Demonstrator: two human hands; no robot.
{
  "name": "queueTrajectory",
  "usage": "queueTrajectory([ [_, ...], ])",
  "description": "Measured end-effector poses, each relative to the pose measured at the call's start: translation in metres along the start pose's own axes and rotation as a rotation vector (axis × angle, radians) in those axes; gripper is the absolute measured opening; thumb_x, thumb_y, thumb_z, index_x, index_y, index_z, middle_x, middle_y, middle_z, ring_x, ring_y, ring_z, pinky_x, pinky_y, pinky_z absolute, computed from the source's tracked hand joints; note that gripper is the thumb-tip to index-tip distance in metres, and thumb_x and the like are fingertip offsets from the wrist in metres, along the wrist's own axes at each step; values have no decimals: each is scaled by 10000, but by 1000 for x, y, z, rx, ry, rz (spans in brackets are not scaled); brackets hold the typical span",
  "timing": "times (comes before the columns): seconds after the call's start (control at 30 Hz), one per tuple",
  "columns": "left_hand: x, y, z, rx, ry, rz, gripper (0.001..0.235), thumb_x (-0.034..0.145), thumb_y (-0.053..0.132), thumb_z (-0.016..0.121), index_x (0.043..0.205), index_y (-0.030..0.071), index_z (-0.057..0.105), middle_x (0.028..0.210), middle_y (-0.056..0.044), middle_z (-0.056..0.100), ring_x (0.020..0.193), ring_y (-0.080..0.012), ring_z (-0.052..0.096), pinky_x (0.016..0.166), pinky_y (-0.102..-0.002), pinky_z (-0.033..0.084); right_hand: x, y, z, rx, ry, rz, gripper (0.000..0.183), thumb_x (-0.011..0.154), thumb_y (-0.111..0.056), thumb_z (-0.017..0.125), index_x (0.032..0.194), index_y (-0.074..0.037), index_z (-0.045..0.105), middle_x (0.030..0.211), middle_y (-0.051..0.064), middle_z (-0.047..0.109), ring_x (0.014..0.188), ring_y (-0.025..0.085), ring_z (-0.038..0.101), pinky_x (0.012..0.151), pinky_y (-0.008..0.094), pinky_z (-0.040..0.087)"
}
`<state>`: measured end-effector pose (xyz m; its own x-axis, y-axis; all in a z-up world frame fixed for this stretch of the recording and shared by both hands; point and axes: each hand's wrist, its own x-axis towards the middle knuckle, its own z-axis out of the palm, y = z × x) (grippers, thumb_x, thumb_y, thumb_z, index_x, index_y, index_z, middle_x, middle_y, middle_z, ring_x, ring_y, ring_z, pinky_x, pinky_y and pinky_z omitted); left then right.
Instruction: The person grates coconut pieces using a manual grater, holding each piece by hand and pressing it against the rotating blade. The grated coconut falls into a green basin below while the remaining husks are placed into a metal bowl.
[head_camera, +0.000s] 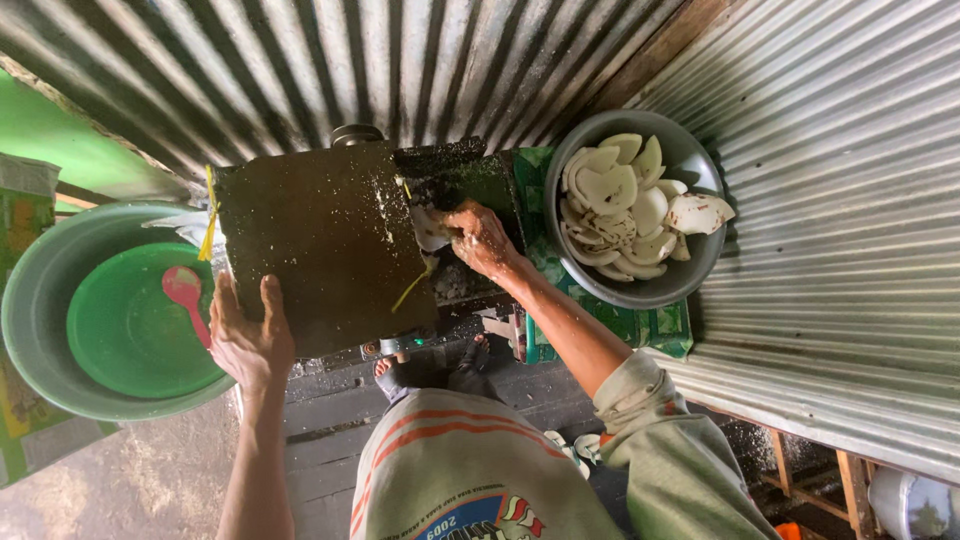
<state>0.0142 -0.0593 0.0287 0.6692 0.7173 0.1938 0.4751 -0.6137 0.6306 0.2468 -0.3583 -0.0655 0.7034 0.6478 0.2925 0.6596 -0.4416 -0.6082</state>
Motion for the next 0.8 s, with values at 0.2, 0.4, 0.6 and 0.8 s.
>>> queueTrajectory([
  [0.2,-2,3,-1,3,-4,-7,811,1080,633,558,1470,-78,566,1354,-318,640,1211,-462,645,997,-532,530,10,9,15,-68,126,-136,274,764,-29,736,1032,-5,683,948,140,650,862,308,643,795,454,528],
  [0.4,1,2,3,-2,5,-13,844,1062,665,528,1476,-70,551,1356,-306,638,1199,-432,655,947,-510,540,20,5,15,-44,-195,345,360,767,-52,753,1126,-59,735,1013,193,728,891,318,732,784,405,591],
  [0.6,-2,1,2,4,11,-9,833,1083,667,534,1486,-61,558,1342,-295,657,1203,-429,665,978,-515,542,21,12,30,13,-26,243,310,736,-6,779,1033,27,696,944,203,721,810,300,718,670,385,591],
  [0.8,0,0,4,-4,19,-21,823,1071,660,546,1471,-58,557,1346,-291,653,1199,-421,665,971,-505,539,36,2,27,72,-250,543,260,821,-32,731,1080,-19,729,917,183,750,784,271,730,672,396,581],
])
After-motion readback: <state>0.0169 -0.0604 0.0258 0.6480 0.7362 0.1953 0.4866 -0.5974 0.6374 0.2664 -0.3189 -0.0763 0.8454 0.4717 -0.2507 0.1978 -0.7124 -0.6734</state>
